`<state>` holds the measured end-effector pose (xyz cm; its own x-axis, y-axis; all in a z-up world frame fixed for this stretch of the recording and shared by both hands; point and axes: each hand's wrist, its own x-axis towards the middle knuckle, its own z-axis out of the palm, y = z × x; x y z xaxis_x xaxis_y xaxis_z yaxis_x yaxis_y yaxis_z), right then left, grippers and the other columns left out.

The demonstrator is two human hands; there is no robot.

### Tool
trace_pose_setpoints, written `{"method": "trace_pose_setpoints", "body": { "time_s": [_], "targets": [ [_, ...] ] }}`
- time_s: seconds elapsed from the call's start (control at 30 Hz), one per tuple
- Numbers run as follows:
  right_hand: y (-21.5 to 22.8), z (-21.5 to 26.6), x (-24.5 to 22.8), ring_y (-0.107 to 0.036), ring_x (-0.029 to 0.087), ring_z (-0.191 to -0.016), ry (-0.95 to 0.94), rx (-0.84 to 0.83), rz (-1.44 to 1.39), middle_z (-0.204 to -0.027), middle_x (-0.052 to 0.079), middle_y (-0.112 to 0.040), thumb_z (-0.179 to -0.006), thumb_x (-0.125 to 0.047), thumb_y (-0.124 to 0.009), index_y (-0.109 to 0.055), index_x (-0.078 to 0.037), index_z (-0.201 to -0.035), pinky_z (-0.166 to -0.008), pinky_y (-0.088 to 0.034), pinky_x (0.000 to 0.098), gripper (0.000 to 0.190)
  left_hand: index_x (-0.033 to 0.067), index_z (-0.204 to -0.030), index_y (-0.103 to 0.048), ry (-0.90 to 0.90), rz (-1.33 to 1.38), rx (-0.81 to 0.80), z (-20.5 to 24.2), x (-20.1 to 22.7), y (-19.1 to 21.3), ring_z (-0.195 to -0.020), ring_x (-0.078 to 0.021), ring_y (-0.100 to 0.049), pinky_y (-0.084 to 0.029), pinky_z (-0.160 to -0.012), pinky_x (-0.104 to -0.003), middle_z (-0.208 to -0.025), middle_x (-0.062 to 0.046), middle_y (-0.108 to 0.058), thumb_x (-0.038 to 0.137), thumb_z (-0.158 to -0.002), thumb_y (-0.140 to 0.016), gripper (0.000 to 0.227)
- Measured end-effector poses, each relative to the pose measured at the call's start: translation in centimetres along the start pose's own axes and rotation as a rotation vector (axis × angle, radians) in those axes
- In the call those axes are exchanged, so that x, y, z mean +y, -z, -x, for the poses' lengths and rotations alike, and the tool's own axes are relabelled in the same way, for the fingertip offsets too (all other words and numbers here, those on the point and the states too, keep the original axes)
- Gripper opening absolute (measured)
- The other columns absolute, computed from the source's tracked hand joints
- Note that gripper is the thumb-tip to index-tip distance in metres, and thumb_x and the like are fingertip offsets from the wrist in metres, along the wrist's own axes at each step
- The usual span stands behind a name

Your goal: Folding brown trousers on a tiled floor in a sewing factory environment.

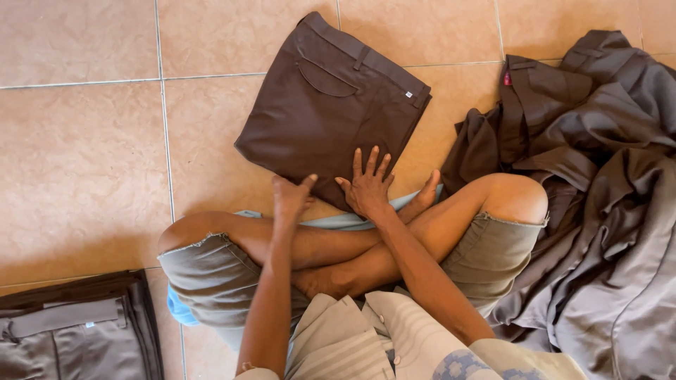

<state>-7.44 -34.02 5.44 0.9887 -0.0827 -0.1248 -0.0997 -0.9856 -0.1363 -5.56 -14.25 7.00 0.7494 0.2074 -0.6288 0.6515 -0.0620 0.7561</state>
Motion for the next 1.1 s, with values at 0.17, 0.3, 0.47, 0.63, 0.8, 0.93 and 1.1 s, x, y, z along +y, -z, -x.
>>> {"method": "trace_pose_setpoints", "body": {
  "time_s": [0.17, 0.3, 0.47, 0.63, 0.8, 0.93, 1.1],
  "targets": [
    [3.4, 0.4, -0.2, -0.012, 0.064, -0.148, 0.02, -0.105, -0.051, -0.166, 0.033, -0.012, -0.1, -0.069, -0.042, -0.017, -0.012, -0.165, -0.105, -0.029, 0.0819, 0.09, -0.0044, -0.157, -0.015, -0.133, -0.319, 0.177, -0.6, -2.0, -3.9, -0.128, -0.0507, -0.055, -0.044, -0.114, -0.057, -0.138, -0.034, -0.055, 0.018, -0.077, -0.085, 0.109],
    [4.0, 1.0, 0.4, -0.036, 0.056, -0.144, 0.117, -0.103, -0.039, -0.161, 0.027, -0.032, -0.103, -0.066, -0.034, -0.036, -0.016, -0.16, -0.097, -0.048, 0.0676, 0.076, -0.0007, -0.151, -0.033, -0.303, -0.482, 0.295, -5.3, -0.1, 1.2, -0.125, -0.0527, -0.057, -0.044, -0.112, -0.062, -0.135, -0.034, -0.056, 0.016, -0.069, -0.089, 0.101],
    [5.4, 2.8, -0.9, -0.072, 0.032, -0.107, 0.163, 0.052, -0.68, -0.111, 0.004, -0.077, -0.097, -0.039, -0.06, -0.077, -0.022, -0.112, -0.092, -0.057, 0.0462, 0.028, 0.0072, -0.126, -0.042, -0.467, -0.635, 0.652, -7.5, 4.0, 9.7, -0.088, -0.047, -0.073, -0.06, -0.08, -0.055, -0.088, -0.025, -0.07, -0.006, -0.079, -0.064, 0.053],
    [6.9, -2.4, 1.0, -0.07, 0.021, -0.095, -0.037, 0.622, -0.502, -0.1, -0.004, -0.065, -0.099, -0.041, -0.064, -0.067, -0.028, -0.106, -0.083, -0.058, 0.0367, 0.015, 0.0007, -0.143, -0.039, -0.619, -0.565, 0.592, -2.8, 4.8, 7.8, -0.127, -0.057, -0.047, -0.044, -0.104, -0.067, -0.138, -0.032, -0.044, 0.003, -0.092, -0.073, 0.061],
    [1.7, -8.0, 5.5, -0.072, 0.042, -0.085, -0.164, 0.693, -0.541, -0.097, 0.014, -0.062, -0.089, -0.036, -0.079, -0.063, -0.011, -0.11, -0.073, -0.059, 0.0519, 0.036, -0.0002, -0.153, -0.039, -0.661, -0.674, 0.503, -1.5, 3.2, 6.0, -0.138, -0.0654, -0.029, -0.035, -0.11, -0.076, -0.152, -0.041, -0.026, 0.012, -0.091, -0.078, 0.074],
    [0.3, -7.6, 8.2, -0.072, 0.041, -0.091, -0.381, 0.155, -0.695, -0.091, 0.014, -0.07, -0.084, -0.041, -0.083, -0.066, -0.012, -0.097, -0.075, -0.056, 0.0504, 0.036, 0.0073, -0.16, -0.026, -0.5, -0.675, 0.27, -2.7, 2.9, 6.6, -0.15, -0.0584, -0.008, -0.015, -0.121, -0.071, -0.162, -0.036, -0.01, 0.018, -0.098, -0.068, 0.076],
    [-1.2, -3.4, 9.7, -0.072, 0.038, -0.082, -0.431, -0.048, -0.626, -0.072, 0.01, -0.067, -0.073, -0.036, -0.084, -0.061, -0.015, -0.076, -0.066, -0.053, 0.0478, 0.03, 0.0097, -0.158, -0.026, -0.468, -0.685, 0.201, -1.4, 4.3, 6.6, -0.154, -0.0524, -0.001, -0.004, -0.122, -0.07, -0.165, -0.031, -0.008, 0.024, -0.094, -0.067, 0.077]
  ]
}}
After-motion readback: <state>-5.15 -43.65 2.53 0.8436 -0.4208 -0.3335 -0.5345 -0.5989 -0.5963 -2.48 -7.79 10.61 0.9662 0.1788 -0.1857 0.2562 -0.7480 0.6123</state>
